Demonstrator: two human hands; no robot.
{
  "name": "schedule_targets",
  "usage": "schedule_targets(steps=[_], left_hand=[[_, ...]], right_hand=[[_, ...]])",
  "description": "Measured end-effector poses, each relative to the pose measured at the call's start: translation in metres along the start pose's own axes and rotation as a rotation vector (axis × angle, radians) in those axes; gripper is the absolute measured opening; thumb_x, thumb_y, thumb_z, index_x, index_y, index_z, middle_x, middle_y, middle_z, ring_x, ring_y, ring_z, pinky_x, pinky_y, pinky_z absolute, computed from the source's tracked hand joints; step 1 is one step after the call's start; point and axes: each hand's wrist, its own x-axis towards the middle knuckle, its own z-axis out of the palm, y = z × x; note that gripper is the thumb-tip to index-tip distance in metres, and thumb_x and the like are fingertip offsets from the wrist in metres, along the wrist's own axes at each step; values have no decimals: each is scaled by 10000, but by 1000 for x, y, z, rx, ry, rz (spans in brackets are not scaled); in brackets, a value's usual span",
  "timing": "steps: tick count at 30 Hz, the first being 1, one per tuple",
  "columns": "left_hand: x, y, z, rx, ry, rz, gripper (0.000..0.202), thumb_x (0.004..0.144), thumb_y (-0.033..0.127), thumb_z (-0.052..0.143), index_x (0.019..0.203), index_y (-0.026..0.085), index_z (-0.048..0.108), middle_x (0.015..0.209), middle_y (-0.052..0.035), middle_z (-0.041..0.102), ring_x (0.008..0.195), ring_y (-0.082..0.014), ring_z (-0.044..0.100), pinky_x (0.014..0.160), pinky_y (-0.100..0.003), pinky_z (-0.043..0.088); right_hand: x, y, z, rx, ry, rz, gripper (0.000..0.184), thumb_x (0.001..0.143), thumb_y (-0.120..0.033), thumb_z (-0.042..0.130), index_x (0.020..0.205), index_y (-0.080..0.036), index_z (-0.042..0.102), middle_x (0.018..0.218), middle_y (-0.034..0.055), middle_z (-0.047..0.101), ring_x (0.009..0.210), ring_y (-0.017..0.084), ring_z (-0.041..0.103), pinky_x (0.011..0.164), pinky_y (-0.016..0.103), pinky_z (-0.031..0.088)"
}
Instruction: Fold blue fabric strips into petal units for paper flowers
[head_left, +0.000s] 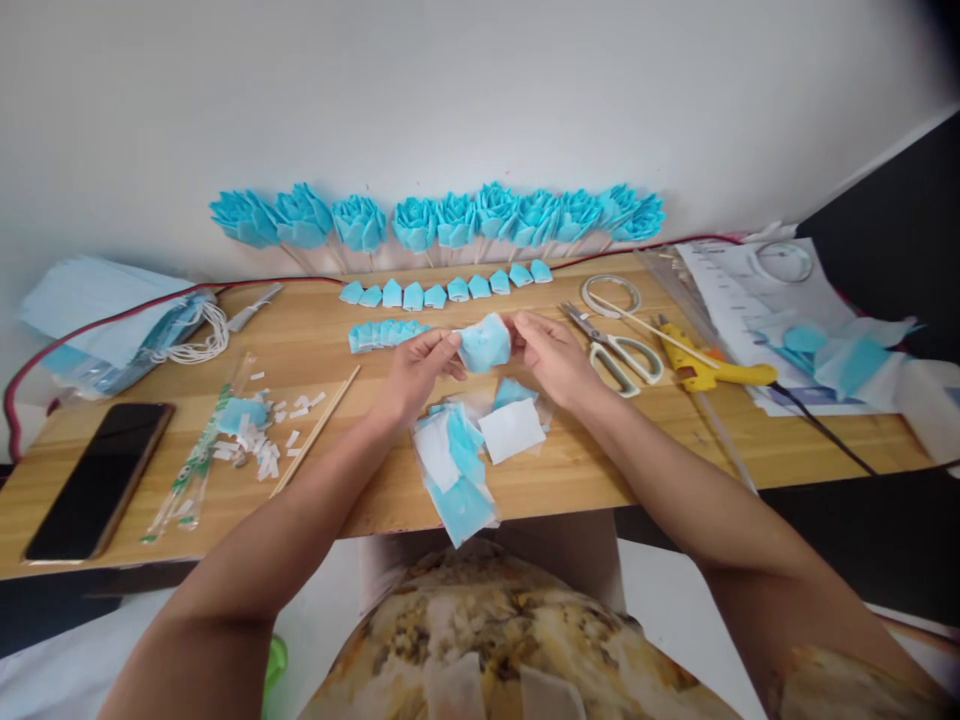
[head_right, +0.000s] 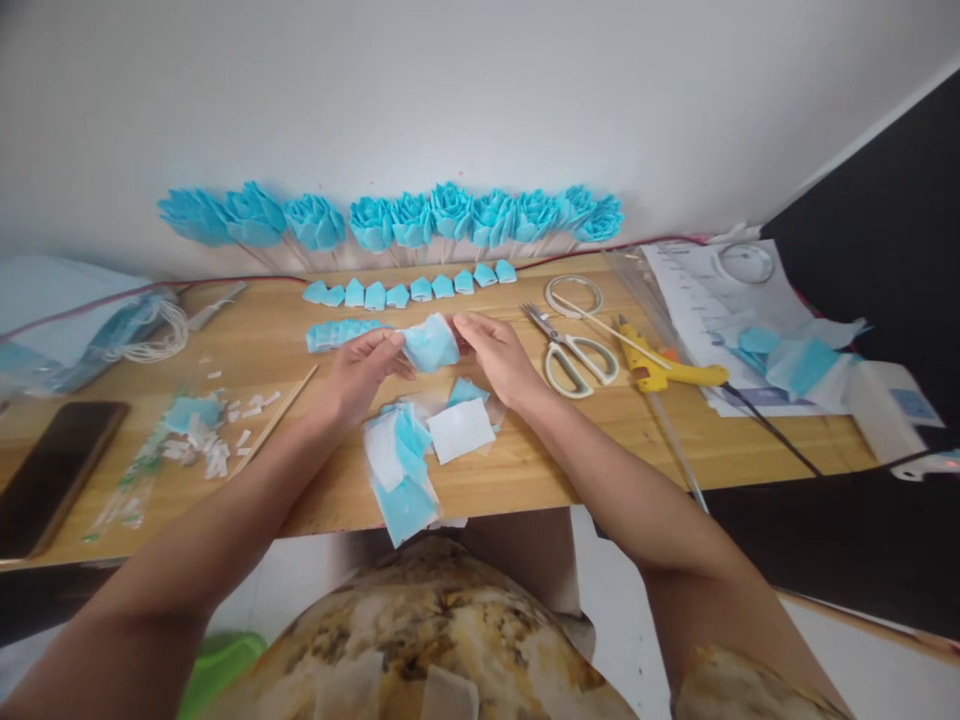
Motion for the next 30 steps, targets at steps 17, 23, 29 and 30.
schedule_targets(steps=[17, 23, 29, 30], left_hand=[[3, -8, -1, -184, 41, -81, 307, 736, 438, 846, 793, 161, 725, 746, -18, 722, 705, -138, 690, 741, -281, 581], [-3, 8, 1, -49, 64, -59, 364, 861, 485, 699, 771, 133, 718, 738, -62, 710, 612, -122, 630, 536, -227, 473], [-10, 11, 7, -183, -207, -313, 547, 863, 640, 652, 1018, 127, 762, 1009, -151, 780, 902, -232, 731, 779, -327, 562], [-9, 9, 8, -234, -226, -339, 548, 861, 638, 659, 1068, 139, 754, 1068, -151, 776, 962, -245, 729, 831, -345, 565]], right_hand=[[-5, -6, 9, -168, 142, -49, 240, 807, -451, 741, 787, -215, 707, 716, -29, 648, 661, 120, 549, 636, 256, 465], [-4, -11, 3, -353, 270, -231, 216, 852, -432, 692, 819, -218, 697, 744, -22, 665, 691, 127, 569, 667, 266, 482], [-11, -18, 1, -644, 306, -490, 184, 943, -388, 604, 884, -244, 703, 861, 7, 735, 789, 163, 645, 760, 320, 520], [-12, -19, 2, -713, 275, -541, 184, 953, -376, 592, 883, -253, 710, 877, 18, 745, 823, 177, 655, 793, 341, 520]])
